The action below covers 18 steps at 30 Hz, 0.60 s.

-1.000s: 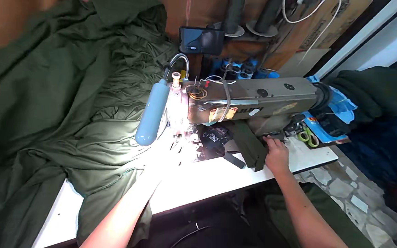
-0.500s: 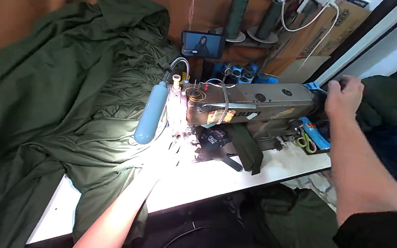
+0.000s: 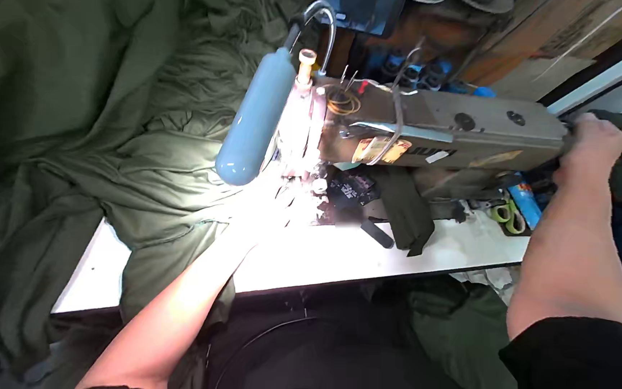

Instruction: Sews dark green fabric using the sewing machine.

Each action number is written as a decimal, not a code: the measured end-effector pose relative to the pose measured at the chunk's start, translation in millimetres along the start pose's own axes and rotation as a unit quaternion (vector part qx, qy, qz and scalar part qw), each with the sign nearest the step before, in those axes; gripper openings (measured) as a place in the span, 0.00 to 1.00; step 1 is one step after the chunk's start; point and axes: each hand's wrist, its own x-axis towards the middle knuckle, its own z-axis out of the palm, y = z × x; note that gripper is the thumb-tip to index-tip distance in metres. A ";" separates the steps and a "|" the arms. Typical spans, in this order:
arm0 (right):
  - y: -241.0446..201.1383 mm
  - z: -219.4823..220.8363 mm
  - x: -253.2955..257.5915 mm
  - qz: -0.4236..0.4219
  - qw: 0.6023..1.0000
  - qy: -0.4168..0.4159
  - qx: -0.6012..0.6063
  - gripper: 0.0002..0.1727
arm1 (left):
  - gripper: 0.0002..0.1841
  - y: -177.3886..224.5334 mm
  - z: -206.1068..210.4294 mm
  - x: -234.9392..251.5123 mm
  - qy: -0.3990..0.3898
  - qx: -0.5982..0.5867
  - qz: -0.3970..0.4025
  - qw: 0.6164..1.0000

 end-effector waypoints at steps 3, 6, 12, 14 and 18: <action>2.3 0.6 0.0 -0.002 1.000 0.012 0.021 0.30 | 0.24 1.3 -3.0 0.7 -0.048 0.023 -0.014 0.998; -0.9 -2.0 8.9 0.024 0.999 -0.021 -0.023 0.35 | 0.25 0.9 -1.9 0.6 -0.058 0.023 -0.022 0.998; -8.5 -0.8 53.0 0.078 0.974 -0.108 -0.182 0.40 | 0.27 -7.8 0.1 -1.5 -0.157 0.034 -0.045 0.986; -28.9 -0.6 46.9 0.063 0.963 -0.123 -0.231 0.37 | 0.26 10.1 -41.7 15.6 -0.230 0.013 -0.061 0.971; -77.4 -19.9 -22.0 -0.116 0.991 0.029 -0.067 0.30 | 0.21 32.2 -103.0 47.5 -0.308 -0.005 -0.178 0.935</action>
